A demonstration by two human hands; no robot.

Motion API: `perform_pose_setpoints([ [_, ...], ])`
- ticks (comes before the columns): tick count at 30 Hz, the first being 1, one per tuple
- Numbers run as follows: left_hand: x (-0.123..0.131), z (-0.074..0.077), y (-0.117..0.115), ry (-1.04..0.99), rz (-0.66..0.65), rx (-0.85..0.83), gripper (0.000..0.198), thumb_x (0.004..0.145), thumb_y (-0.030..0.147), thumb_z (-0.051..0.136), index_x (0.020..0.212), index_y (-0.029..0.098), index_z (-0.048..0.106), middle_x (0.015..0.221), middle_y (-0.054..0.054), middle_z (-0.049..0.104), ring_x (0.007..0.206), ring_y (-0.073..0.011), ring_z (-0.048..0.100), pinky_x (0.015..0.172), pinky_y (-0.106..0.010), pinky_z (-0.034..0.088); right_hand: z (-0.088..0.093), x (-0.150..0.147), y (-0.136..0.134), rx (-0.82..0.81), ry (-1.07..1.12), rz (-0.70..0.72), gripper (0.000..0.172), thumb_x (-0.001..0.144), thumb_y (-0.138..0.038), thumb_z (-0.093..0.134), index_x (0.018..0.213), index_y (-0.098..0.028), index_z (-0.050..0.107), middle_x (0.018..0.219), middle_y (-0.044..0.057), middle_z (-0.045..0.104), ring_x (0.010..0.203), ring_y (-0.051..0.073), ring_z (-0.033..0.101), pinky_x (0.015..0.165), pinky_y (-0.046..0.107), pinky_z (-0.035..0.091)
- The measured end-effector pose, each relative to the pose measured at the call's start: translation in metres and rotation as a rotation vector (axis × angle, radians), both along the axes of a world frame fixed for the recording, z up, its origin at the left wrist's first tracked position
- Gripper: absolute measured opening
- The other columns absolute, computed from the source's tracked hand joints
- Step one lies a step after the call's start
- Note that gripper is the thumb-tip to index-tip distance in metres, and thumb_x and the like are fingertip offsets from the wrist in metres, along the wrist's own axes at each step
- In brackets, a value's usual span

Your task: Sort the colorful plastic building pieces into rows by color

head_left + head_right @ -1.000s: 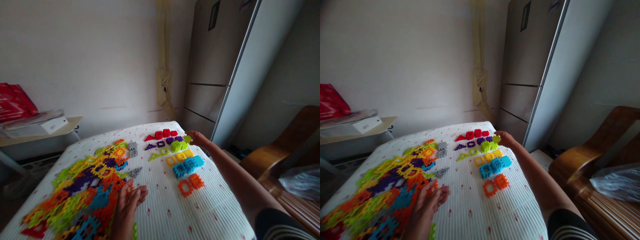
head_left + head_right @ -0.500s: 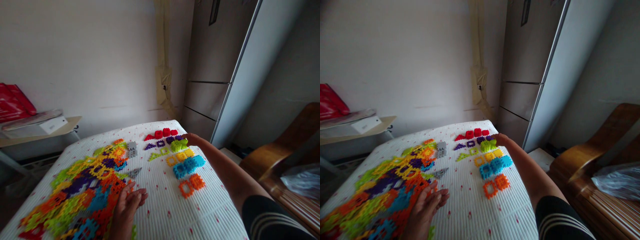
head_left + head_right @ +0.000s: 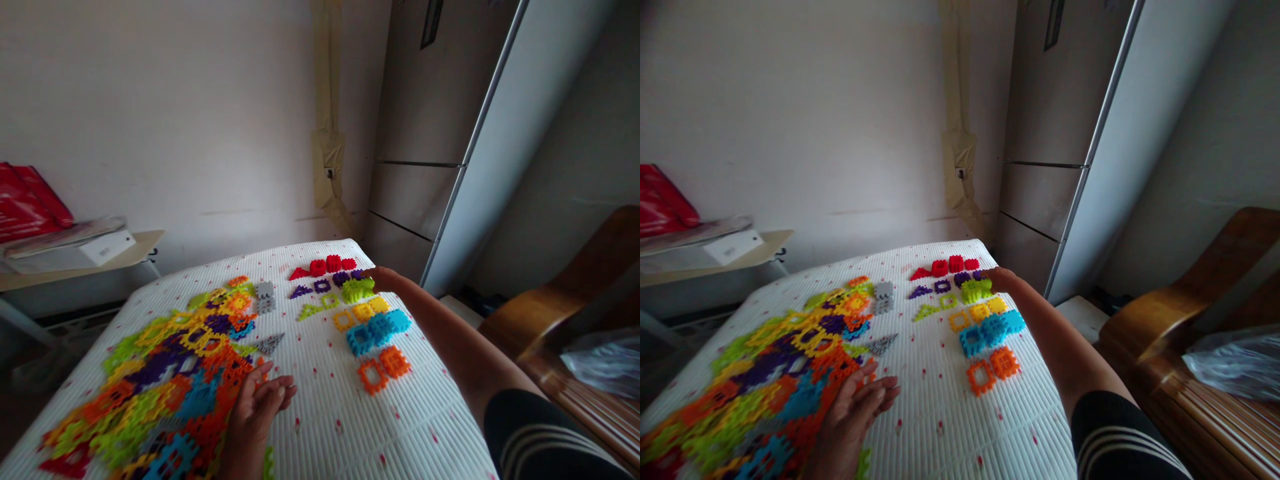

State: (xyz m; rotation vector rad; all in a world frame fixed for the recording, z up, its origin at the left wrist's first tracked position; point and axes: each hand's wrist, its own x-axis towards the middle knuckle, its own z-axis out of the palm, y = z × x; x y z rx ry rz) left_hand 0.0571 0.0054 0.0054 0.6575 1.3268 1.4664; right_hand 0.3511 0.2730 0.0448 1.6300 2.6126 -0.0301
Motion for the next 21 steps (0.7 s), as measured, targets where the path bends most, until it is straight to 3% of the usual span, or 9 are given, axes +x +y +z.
perform_pose_setpoints([
  [4,-0.001,-0.001,0.0,-0.006,0.007,-0.007,0.064,0.055,0.042,0.077,0.109,0.022,0.051,0.082,-0.005,0.072,0.076,-0.0217,0.069,0.073,-0.032,0.053,-0.003,0.0,0.001,0.008,-0.045,-0.01,0.064,0.065,-0.014,0.073,0.126,-0.024,0.053,0.112,0.004,0.065,0.097,0.021,0.061,0.08,0.028,0.048],
  [8,-0.002,-0.005,-0.001,-0.004,-0.01,0.0,0.062,0.057,0.041,0.075,0.109,0.02,0.05,0.083,-0.007,0.071,0.074,-0.0216,0.069,0.073,-0.034,0.051,-0.002,0.001,-0.001,0.054,-0.038,0.013,0.071,0.058,-0.008,0.072,0.125,-0.024,0.055,0.113,0.005,0.066,0.097,0.023,0.062,0.079,0.029,0.049],
  [12,-0.002,-0.001,0.0,-0.016,-0.025,0.034,0.052,0.059,0.036,0.073,0.104,0.018,0.052,0.08,-0.007,0.069,0.072,-0.0208,0.068,0.072,-0.034,0.049,0.012,-0.001,-0.009,0.145,0.017,0.076,0.069,0.059,-0.004,0.066,0.125,-0.019,0.055,0.124,0.011,0.059,0.106,0.027,0.059,0.084,0.034,0.049],
  [17,-0.005,0.034,-0.012,0.005,-0.155,0.155,0.029,0.063,0.034,0.07,0.085,0.018,0.061,0.071,-0.003,0.065,0.065,-0.0153,0.062,0.065,-0.029,0.047,0.023,-0.037,-0.054,0.318,0.2,0.221,0.052,0.074,-0.016,0.058,0.125,-0.018,0.054,0.121,0.013,0.06,0.104,0.026,0.06,0.084,0.037,0.05],
  [20,-0.016,0.063,-0.049,0.08,-0.323,0.253,0.03,0.063,0.047,0.07,0.081,0.023,0.067,0.061,-0.001,0.06,0.057,-0.015,0.058,0.058,-0.031,0.046,0.014,-0.079,-0.1,0.233,0.301,0.431,0.044,0.079,-0.019,0.055,0.123,-0.017,0.055,0.121,0.013,0.06,0.105,0.024,0.06,0.089,0.037,0.049],
  [21,-0.021,0.072,-0.068,0.091,-0.307,0.236,0.033,0.062,0.053,0.068,0.081,0.027,0.068,0.059,-0.001,0.059,0.054,-0.016,0.057,0.054,-0.032,0.045,0.009,-0.094,-0.115,0.202,0.314,0.484,0.042,0.078,-0.018,0.055,0.12,-0.017,0.056,0.121,0.013,0.061,0.107,0.024,0.059,0.09,0.038,0.048],
])
